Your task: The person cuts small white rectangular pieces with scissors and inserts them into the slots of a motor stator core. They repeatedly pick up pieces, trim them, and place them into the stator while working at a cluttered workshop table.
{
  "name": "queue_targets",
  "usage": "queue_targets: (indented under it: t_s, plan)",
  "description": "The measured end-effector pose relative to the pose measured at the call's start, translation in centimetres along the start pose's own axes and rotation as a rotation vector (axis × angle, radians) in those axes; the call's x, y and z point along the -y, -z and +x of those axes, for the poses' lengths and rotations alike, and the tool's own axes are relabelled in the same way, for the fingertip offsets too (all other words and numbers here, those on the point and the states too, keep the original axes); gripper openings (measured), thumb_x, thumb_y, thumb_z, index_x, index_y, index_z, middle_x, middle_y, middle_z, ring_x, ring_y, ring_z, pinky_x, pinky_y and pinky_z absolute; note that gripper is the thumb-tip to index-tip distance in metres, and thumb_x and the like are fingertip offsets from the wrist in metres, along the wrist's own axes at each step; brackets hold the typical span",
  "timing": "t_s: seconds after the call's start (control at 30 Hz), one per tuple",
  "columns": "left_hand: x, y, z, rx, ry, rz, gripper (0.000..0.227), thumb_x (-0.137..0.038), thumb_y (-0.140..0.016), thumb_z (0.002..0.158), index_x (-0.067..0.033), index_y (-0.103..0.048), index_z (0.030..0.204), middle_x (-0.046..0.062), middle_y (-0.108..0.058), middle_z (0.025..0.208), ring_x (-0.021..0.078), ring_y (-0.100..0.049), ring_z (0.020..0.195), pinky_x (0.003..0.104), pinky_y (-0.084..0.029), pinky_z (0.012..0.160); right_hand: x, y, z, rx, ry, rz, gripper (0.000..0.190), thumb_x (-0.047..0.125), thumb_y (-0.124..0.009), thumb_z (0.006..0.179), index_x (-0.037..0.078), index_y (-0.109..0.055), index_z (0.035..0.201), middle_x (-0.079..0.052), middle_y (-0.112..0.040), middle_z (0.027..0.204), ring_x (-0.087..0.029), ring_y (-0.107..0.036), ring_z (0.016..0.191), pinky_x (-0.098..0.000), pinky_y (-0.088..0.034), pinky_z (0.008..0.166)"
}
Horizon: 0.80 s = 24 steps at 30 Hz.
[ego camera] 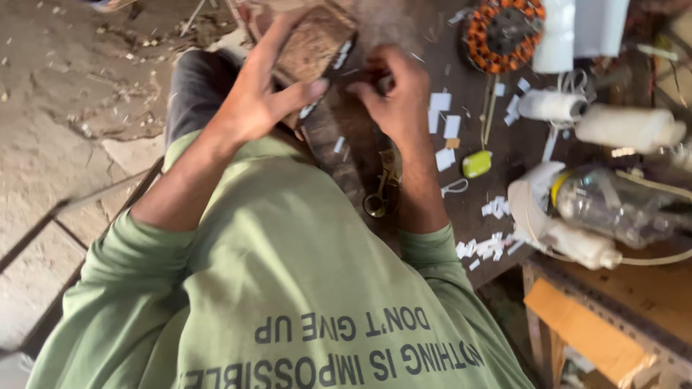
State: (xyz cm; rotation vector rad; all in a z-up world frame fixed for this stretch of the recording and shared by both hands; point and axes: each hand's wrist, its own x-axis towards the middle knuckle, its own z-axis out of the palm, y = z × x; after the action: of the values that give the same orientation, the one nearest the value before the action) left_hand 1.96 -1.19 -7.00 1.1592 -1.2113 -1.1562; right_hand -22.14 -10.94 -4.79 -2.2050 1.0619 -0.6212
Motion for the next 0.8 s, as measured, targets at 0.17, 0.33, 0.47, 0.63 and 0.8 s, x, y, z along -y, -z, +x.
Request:
queue_targets:
  t_s: [0.17,0.33,0.47,0.63,0.8]
  plan:
    - [0.7,-0.9,-0.8,0.142,-0.105,-0.133,0.090,-0.018,-0.077,0.100,0.0006,-0.020,0.167,0.018,-0.024,0.175,0.0304,-0.018,0.167,0.039,-0.013,0.138,-1.5,5.0,-5.4,-0.190,-0.233,-0.078,0.014,-0.004,-0.079,0.090,0.000,-0.070,0.100,-0.013,-0.075,0.094,-0.024,-0.075,0.078,-0.0320,-0.057,0.068]
    - [0.2,-2.0,-1.5,0.208,0.016,-0.196,0.094,-0.020,-0.074,0.098,0.0001,-0.016,0.169,0.022,-0.023,0.174,0.0306,-0.019,0.165,0.042,-0.014,0.141,-1.0,4.0,-7.7,-0.111,-0.250,-0.325,0.024,0.003,-0.085,0.083,0.003,-0.071,0.102,-0.011,-0.071,0.099,-0.027,-0.072,0.084,-0.0377,-0.056,0.076]
    - [0.3,-2.1,-1.7,0.164,-0.002,-0.092,0.091,-0.026,-0.075,0.103,-0.0004,-0.016,0.167,0.021,-0.020,0.176,0.0295,-0.017,0.167,0.041,-0.014,0.139,-0.2,2.5,-7.5,-0.204,-0.223,-0.374,0.036,0.003,-0.083,0.082,0.003,-0.070,0.115,-0.012,-0.068,0.113,-0.034,-0.066,0.097,-0.0429,-0.053,0.083]
    - [1.1,-2.2,-2.4,0.100,0.012,0.001,0.097,-0.046,-0.074,0.097,-0.0024,-0.022,0.167,0.020,-0.031,0.172,0.0310,-0.030,0.157,0.043,-0.025,0.133,-1.4,2.8,-7.2,-0.252,-0.174,-0.386,0.037,0.000,-0.081,0.080,0.006,-0.073,0.116,-0.014,-0.068,0.106,-0.038,-0.066,0.096,-0.0462,-0.052,0.080]
    - [1.1,-2.5,-2.8,0.002,-0.120,0.169,0.095,-0.052,-0.074,0.100,-0.0053,-0.026,0.167,0.017,-0.032,0.167,0.0282,-0.028,0.158,0.045,-0.023,0.134,-3.2,2.9,-8.2,-0.404,-0.179,-0.177,0.017,-0.001,-0.079,0.093,0.004,-0.075,0.109,-0.012,-0.073,0.095,-0.032,-0.073,0.080,-0.0389,-0.055,0.071]
